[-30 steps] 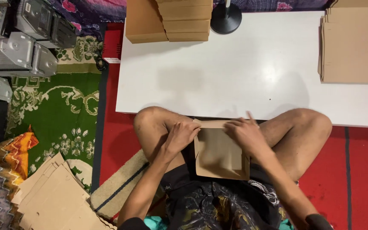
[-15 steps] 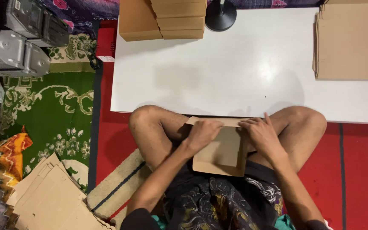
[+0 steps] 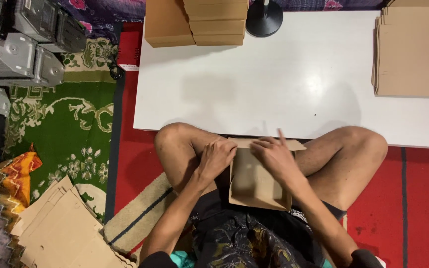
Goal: Folding and assembling a cardboard box while sitting on the floor
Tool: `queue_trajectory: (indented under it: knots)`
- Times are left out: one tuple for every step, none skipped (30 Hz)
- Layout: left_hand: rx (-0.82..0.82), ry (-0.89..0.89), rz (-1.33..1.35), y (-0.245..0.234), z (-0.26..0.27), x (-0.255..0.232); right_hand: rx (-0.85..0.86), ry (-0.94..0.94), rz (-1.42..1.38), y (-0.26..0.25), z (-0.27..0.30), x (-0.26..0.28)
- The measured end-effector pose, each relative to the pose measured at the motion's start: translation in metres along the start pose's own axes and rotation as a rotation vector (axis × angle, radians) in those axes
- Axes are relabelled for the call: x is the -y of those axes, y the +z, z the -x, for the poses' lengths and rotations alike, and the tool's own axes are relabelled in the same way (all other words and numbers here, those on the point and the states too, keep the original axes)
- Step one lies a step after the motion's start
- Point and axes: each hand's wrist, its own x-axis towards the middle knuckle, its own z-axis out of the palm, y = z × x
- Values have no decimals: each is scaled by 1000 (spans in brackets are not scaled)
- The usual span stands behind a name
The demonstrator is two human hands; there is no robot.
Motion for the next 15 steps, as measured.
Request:
queue_trajectory:
  knots:
    - [-1,3,-1,-6,2,5,-3,1,1,-3,10,-13]
    - [2,48,-68,-11,4,9,-19,49,55,-5,21,-26]
    - [5,93,-136,-16,7,14,-35,96,108,-8,32,-39]
    - [5,92,-131,-26,7,-2,-30,96,111,-8,40,-50]
    - [-24,83,-75,-36,7,-17,-6,109,112,-8,49,-62]
    - [-47,80,-20,-46,6,-32,16,129,111,-8,60,-74]
    - [-43,84,-16,-10,2,-22,18,136,112,-9,61,-72]
    - [-88,180,-126,23,-3,-9,41,163,106,-10,59,-69]
    - [-133,275,-236,55,-8,3,63,191,100,-12,57,-66]
    - [-137,273,-239,79,-13,-4,61,186,100,-10,52,-65]
    - [-86,278,5,103,-19,-10,59,164,103,-8,48,-64]
    - [-33,283,250,128,-24,-16,58,144,105,-5,46,-62]
    - [-36,282,248,124,-26,-16,56,141,105,0,46,-67]
    - [4,293,196,121,-29,-19,55,158,83,4,49,-73]
    - [43,304,143,118,-33,-22,54,174,60,8,52,-80]
